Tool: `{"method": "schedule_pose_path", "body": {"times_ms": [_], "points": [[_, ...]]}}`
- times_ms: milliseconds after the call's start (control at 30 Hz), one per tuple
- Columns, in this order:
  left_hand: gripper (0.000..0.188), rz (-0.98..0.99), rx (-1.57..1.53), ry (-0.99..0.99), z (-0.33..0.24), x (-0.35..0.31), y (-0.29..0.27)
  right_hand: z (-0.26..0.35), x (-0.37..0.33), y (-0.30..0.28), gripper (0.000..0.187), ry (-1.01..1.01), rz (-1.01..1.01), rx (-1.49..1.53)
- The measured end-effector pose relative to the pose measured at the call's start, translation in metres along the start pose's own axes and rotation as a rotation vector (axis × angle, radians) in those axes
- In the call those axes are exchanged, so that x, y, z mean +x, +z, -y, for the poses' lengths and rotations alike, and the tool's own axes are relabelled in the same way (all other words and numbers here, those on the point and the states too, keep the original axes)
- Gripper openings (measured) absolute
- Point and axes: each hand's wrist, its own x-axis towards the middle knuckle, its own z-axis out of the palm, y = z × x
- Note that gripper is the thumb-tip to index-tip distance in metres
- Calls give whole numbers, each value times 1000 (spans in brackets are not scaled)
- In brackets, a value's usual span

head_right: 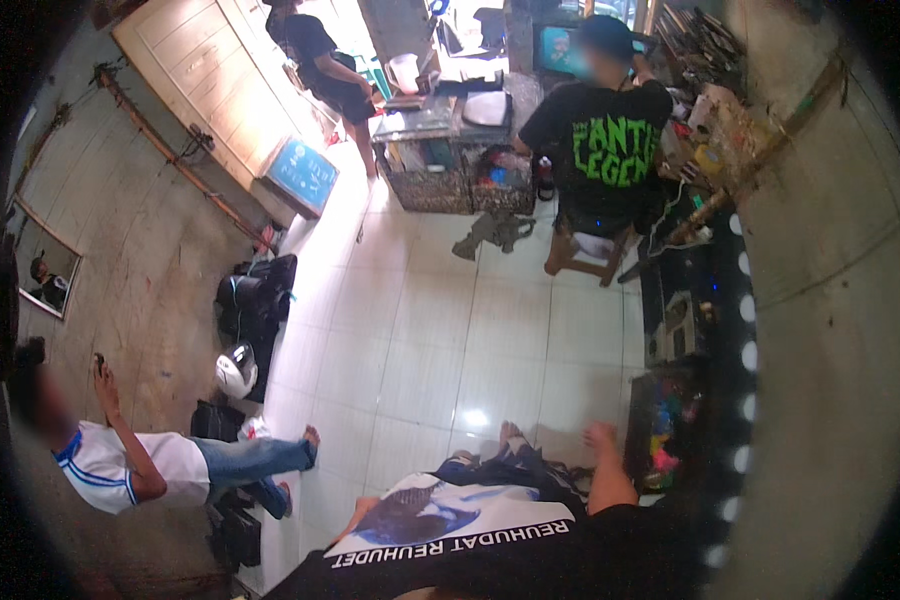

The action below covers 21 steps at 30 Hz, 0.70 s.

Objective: The person repeatedly picks up black foam pieces with white circular patterns and places them on a wooden rack against the wall. The person also handles a black cap with a white circle and places it on a table. The task involves repetitive handling of these items without a clear final assembly state.

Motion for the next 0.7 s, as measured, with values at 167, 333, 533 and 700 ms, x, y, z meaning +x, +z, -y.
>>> {"method": "schedule_pose_path", "body": {"times_ms": [167,333,533,700], "points": [[19,182,-1423,-626,-4,-5,-5,95,24,183,34,-174,209,-626],[25,108,-870,-250,-94,52,-97,153,72,310,59,-279,248,-1071],[29,36,-763,-68,-200,99,-322,184,146,428,85,-190,173,-948],[27,-100,-1021,-112,-225,137,-452,291,174,493,91,-57,476,-228]]}}
